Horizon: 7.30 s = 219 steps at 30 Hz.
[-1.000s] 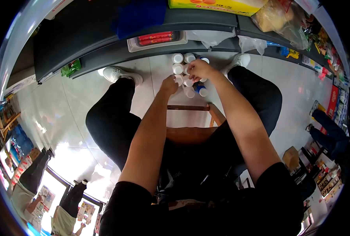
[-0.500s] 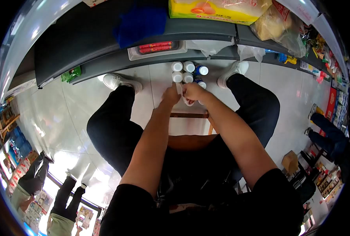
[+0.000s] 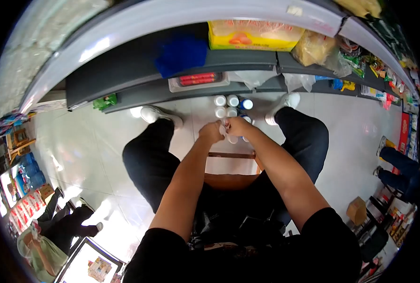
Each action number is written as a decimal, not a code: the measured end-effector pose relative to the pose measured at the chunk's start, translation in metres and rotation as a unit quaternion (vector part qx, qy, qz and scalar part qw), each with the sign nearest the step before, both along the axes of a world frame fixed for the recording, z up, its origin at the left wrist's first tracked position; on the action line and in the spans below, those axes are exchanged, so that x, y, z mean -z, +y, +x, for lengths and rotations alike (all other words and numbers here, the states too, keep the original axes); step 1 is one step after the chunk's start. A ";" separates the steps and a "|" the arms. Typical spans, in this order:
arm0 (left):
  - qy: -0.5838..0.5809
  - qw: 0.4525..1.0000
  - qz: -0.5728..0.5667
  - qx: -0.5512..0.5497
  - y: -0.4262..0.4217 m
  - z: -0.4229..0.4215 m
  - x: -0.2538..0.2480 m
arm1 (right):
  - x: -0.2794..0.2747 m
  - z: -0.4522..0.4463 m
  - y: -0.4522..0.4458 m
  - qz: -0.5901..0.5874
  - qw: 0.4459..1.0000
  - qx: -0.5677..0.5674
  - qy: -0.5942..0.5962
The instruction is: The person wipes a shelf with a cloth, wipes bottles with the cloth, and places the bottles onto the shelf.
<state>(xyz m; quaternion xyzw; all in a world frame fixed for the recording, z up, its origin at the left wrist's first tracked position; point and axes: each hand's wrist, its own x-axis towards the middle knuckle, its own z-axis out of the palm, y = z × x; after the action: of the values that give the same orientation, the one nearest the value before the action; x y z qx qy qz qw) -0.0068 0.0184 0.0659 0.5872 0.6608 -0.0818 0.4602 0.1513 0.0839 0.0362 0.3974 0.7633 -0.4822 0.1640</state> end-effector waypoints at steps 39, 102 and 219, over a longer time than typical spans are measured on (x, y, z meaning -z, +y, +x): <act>-0.427 0.782 0.204 -0.406 -0.012 -0.091 -0.191 | -0.211 -0.130 0.114 0.342 0.896 0.117 0.260; -0.499 0.821 0.252 -0.116 -0.156 0.065 -0.503 | -0.525 0.083 -0.144 0.288 0.657 0.118 0.686; -0.613 0.783 0.081 -0.060 -0.188 0.069 -0.489 | -0.523 0.093 -0.183 0.015 0.640 0.184 0.746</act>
<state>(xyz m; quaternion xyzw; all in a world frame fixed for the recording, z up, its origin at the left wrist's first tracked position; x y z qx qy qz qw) 0.0619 -0.1700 0.5553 0.5075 0.2773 0.3774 0.7232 0.2444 -0.0991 0.5589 0.0377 0.5444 -0.6241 -0.5591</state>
